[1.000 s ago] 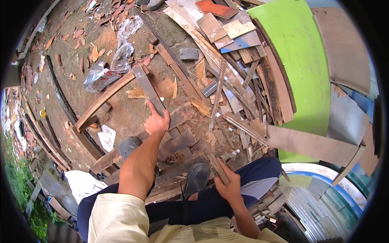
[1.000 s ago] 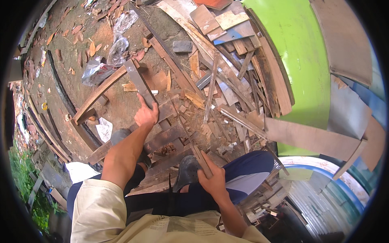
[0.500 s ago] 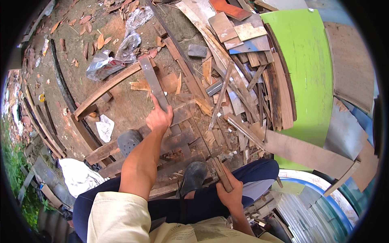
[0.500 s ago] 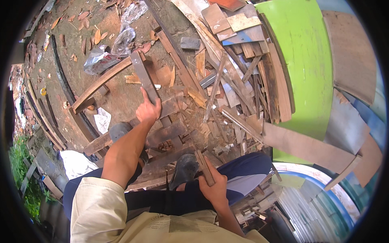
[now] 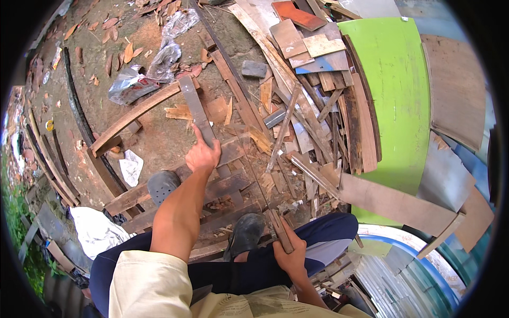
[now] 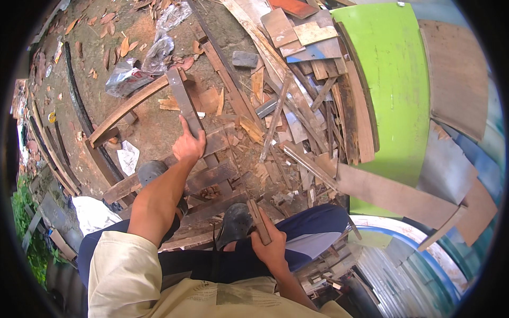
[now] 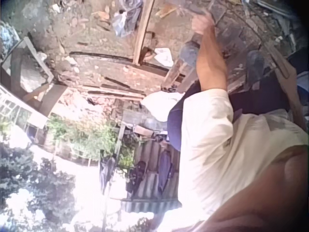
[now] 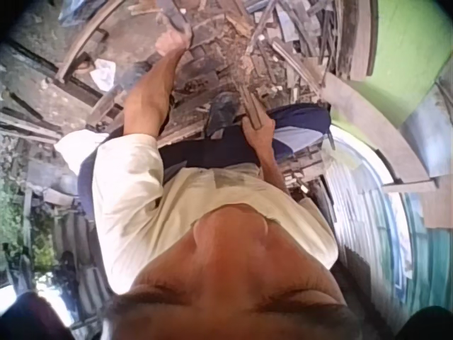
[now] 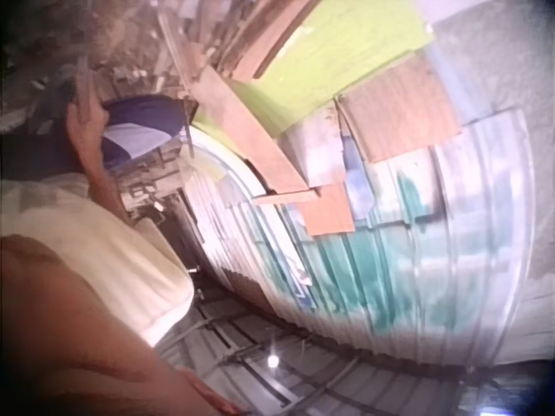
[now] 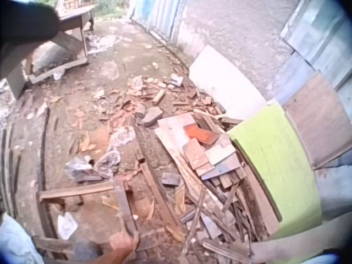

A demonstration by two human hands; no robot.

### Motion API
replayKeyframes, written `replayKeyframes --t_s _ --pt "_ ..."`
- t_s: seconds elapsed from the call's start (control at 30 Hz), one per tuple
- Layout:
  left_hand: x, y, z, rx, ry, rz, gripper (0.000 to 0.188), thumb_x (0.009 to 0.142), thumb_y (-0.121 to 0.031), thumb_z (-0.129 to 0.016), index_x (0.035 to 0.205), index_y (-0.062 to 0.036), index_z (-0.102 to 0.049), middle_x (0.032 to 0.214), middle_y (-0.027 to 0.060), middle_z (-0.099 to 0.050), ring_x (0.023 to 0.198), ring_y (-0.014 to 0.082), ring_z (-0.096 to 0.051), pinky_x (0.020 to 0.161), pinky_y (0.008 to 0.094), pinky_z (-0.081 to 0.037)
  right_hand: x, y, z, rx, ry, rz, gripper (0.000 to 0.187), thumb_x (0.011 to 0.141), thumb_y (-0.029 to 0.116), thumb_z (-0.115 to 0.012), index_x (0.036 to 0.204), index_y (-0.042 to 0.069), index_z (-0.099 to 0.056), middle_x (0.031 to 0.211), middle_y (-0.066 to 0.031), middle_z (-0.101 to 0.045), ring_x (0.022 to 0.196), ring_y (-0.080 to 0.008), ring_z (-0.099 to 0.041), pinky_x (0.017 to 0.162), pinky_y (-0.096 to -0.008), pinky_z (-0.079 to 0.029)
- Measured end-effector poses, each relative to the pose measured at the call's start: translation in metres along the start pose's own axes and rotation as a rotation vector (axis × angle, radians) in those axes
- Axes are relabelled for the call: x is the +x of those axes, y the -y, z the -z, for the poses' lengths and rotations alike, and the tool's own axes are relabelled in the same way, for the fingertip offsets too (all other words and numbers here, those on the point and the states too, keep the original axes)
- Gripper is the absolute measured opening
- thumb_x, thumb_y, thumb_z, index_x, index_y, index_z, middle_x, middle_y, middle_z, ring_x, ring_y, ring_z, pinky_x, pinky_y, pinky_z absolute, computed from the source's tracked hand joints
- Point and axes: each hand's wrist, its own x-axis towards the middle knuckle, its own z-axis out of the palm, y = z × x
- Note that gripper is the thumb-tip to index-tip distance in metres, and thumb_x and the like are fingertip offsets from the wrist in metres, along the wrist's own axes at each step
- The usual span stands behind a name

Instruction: The person uses a crowbar to pry apart a wooden frame, repeatedly inserting the tool into joints and applying leverage to separate the pieces. The person repositions the frame and continues prying until a section is detached.

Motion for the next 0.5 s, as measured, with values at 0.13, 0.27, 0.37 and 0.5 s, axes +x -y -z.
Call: replayKeyframes --t_s 0.13,0.27,0.37,0.5 --pt "-0.003 -0.012 0.006 0.029 0.049 0.014 0.098 0.094 -0.054 -0.051 0.168 -0.0134 -0.002 0.092 0.0232 -0.076 0.086 0.0411 -0.075 0.084 0.0497 -0.058 0.110 -0.037 -0.052 0.068 0.022 -0.035 0.057 0.086 0.003 -0.061 0.143 -0.001 -0.059 0.114 -0.0216 -0.076 0.098 -0.0190 -0.075 0.086 -0.0293 -0.056" --pt "0.001 -0.012 -0.001 0.037 0.017 -0.008 0.098 0.094 -0.055 -0.051 0.168 -0.0140 -0.001 0.094 0.0232 -0.076 0.088 0.0408 -0.075 0.084 0.0495 -0.057 0.146 -0.045 -0.085 0.137 -0.108 0.166 0.058 0.087 0.007 -0.063 0.144 0.001 -0.060 0.112 -0.0200 -0.077 0.092 -0.0195 -0.075 0.082 -0.0278 -0.056" --pt "0.000 0.004 0.000 0.031 -0.002 0.008 0.096 0.095 -0.054 -0.049 0.168 -0.0131 -0.002 0.095 0.0242 -0.076 0.090 0.0411 -0.075 0.084 0.0500 -0.057 0.040 -0.015 -0.042 0.050 -0.025 -0.016 0.060 0.085 0.003 -0.062 0.145 -0.001 -0.058 0.116 -0.0186 -0.077 0.096 -0.0188 -0.074 0.086 -0.0281 -0.055" --pt "-0.001 -0.006 0.007 0.015 0.010 0.011 0.096 0.095 -0.053 -0.049 0.168 -0.0122 -0.003 0.095 0.0248 -0.076 0.090 0.0421 -0.074 0.085 0.0509 -0.056 -0.009 -0.008 0.004 0.058 -0.005 -0.046 0.059 0.085 0.000 -0.060 0.144 -0.004 -0.058 0.113 -0.0179 -0.076 0.098 -0.0169 -0.073 0.088 -0.0286 -0.054"
